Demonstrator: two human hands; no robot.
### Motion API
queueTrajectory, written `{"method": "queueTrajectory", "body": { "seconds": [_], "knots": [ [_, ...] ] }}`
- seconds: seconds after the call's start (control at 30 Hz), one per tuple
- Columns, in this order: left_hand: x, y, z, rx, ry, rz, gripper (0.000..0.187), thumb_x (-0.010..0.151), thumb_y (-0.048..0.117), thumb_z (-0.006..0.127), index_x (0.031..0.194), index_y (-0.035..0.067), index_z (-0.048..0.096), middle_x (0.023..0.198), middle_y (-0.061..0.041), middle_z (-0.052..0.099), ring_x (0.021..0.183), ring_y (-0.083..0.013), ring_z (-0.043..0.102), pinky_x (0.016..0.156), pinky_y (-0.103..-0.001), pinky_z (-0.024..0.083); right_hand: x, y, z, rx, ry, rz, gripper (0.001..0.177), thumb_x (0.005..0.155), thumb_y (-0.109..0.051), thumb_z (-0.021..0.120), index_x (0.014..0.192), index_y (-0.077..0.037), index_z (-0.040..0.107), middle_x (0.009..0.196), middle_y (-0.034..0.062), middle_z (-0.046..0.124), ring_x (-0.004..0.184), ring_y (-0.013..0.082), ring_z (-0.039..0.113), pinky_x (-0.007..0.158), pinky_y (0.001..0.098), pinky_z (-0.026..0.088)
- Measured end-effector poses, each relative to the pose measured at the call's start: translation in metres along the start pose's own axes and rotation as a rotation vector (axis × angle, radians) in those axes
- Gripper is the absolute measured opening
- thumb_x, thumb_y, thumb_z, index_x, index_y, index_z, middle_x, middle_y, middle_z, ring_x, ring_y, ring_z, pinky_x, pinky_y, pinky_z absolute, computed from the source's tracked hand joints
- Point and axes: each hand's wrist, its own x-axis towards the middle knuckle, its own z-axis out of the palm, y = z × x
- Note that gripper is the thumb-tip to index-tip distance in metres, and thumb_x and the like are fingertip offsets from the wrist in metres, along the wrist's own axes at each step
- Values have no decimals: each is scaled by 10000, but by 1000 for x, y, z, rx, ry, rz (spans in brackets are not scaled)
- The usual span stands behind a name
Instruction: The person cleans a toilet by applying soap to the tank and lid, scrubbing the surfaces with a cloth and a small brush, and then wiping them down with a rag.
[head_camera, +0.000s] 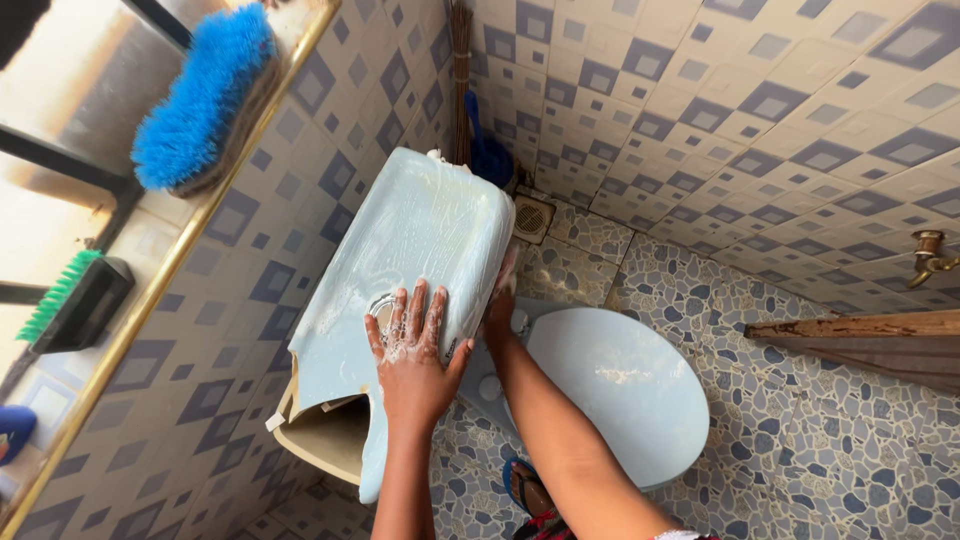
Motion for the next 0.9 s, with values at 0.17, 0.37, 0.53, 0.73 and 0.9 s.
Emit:
{"method": "queueTrajectory", "body": {
  "seconds": [0.17, 0.37, 0.53, 0.73, 0.9],
  "knots": [
    [1, -1, 1, -29, 50, 24, 674, 859, 434, 685, 1477, 217, 525, 1585, -32, 438, 1495, -264, 332, 1249, -562, 68, -110, 41, 17, -253, -42, 50, 814, 1078, -480, 365, 1628, 32, 50, 1621, 294, 158, 1465, 424, 251, 1202, 480, 258],
    [-7, -8, 2, -129, 77, 27, 457, 999, 302, 580, 1450, 232, 571, 1551, -28, 512, 1488, -242, 382, 1268, -506, 108, -137, -33, 31, 300, -152, 369, 744, 1016, -531, 113, 1655, -174, -24, 1697, 168, 114, 1531, 346, 266, 1237, 409, 223],
    [-32, -7, 2, -157, 120, 34, 452, 1011, 181, 542, 1462, 177, 578, 1546, -24, 518, 1480, -243, 414, 1255, -494, 209, -58, -45, 25, -226, -100, -14, 733, 1052, -516, 121, 1659, -112, 44, 1685, 207, 161, 1529, 334, 277, 1224, 425, 277],
    [-71, -3, -4, -376, 111, -48, 505, 937, 143, 591, 1441, 149, 577, 1524, -61, 536, 1420, -285, 452, 1230, -454, 296, -173, -54, 20, -802, -171, -546, 727, 1107, -416, 386, 1648, -31, 91, 1661, 342, 83, 1527, 410, 238, 1203, 468, 279],
    [-108, 6, 0, -620, 150, -147, 424, 961, 68, 579, 1379, 76, 653, 1506, -102, 609, 1431, -340, 512, 1227, -460, 297, -201, -134, -4, 164, 9, 791, 560, 1010, -290, 449, 1517, -52, 436, 1466, 180, 588, 1316, 298, 612, 1102, 421, 510]
  ]
}}
